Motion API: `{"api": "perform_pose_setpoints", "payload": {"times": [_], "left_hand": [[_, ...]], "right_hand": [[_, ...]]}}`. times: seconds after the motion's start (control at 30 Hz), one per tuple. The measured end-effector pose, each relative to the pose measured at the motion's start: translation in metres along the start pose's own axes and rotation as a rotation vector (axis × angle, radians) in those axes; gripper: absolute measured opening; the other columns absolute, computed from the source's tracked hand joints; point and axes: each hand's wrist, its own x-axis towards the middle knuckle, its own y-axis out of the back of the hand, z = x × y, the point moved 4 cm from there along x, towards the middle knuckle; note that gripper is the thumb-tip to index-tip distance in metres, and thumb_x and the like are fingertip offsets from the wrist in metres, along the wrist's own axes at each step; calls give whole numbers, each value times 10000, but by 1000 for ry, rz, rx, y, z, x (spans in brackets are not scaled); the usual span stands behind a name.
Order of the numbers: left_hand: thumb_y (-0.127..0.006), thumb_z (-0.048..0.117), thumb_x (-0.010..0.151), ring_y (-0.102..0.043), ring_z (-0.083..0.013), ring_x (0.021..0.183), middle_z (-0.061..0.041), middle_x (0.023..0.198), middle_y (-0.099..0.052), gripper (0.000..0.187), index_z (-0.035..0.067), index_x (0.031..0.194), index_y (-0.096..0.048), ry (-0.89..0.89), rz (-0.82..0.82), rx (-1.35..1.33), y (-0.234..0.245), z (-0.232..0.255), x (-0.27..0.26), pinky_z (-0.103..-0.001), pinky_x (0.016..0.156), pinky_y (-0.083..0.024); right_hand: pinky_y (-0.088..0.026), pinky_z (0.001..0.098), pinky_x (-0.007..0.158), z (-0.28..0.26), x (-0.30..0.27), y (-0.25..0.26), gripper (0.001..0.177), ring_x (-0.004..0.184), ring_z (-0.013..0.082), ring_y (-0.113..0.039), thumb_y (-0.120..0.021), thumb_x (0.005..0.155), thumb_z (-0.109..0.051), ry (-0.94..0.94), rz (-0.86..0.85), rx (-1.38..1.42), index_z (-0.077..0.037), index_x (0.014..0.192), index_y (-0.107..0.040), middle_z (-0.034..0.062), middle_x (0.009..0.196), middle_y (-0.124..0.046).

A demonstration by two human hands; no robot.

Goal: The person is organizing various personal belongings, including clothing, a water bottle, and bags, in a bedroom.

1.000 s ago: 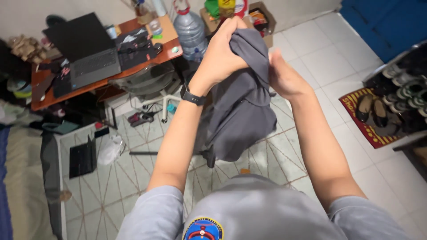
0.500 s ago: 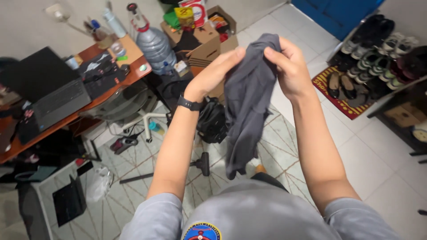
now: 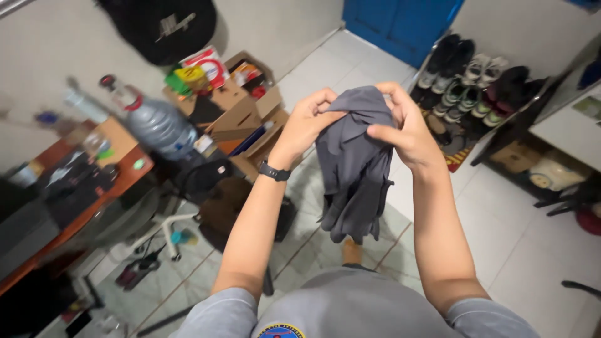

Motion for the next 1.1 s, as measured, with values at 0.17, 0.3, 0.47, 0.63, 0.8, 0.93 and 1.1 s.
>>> {"api": "perform_pose_setpoints", "payload": {"times": [0.17, 0.3, 0.47, 0.63, 0.8, 0.93, 1.1], "left_hand": [[-651, 52, 1003, -559, -20, 826, 46, 898, -645, 57, 46, 963, -612, -40, -59, -17, -21, -22, 78, -198, 725, -460], [-662, 146, 1122, -508, -33, 869, 33, 941, -595, 181, 25, 994, -618, 4, -150, -54, -40, -63, 137, -222, 745, -432], [-629, 244, 1042, -627, -64, 994, 6, 1083, -712, 285, 16, 1199, -696, 130, -254, -147, -78, -60, 188, -245, 899, -518], [-838, 176, 856, -612, -89, 1060, 1, 1152, -691, 463, 21, 1256, -661, 22, -457, 36, -94, -81, 241, -270, 948, -520], [-942, 170, 731, -572, -96, 960, -18, 1022, -660, 528, 26, 1152, -657, -93, -605, 320, -110, -95, 294, -284, 868, -518], [-880, 148, 784, -585, -61, 956, 13, 1015, -665, 469, 45, 1170, -633, -33, -745, 265, -122, -107, 335, -267, 848, -513], [-721, -10, 828, -532, -59, 925, 9, 943, -588, 258, 45, 1048, -597, -43, -934, 193, -129, -127, 389, -262, 813, -485]], "right_hand": [[-499, 247, 973, -7, 21, 70, 522, 1125, 97, -628, -638, 888, 64, -40, 119, -190, -30, 1374, -472, 58, 1227, -667], [-509, 237, 924, -5, 32, 129, 376, 1067, 99, -637, -574, 975, 47, 42, 240, -202, -39, 1330, -486, 69, 1167, -679], [-463, 213, 768, -3, 34, 188, 283, 915, 67, -590, -584, 970, 44, 1, 355, -305, -35, 1240, -554, 45, 1053, -671], [-485, 197, 767, -19, 37, 220, 146, 892, 43, -610, -598, 998, 26, 46, 438, -367, -36, 1130, -582, -2, 993, -674], [-382, 205, 580, 1, 29, 272, 84, 705, 21, -498, -590, 973, 22, -65, 567, -379, -26, 916, -628, -48, 817, -577], [-416, 203, 619, -7, 36, 287, 148, 742, 8, -515, -598, 990, 20, -36, 690, -529, -31, 851, -609, -58, 806, -574], [-380, 211, 561, -25, 49, 291, 170, 670, 9, -491, -578, 944, 38, -99, 942, -576, -29, 789, -595, -79, 717, -557]]}}
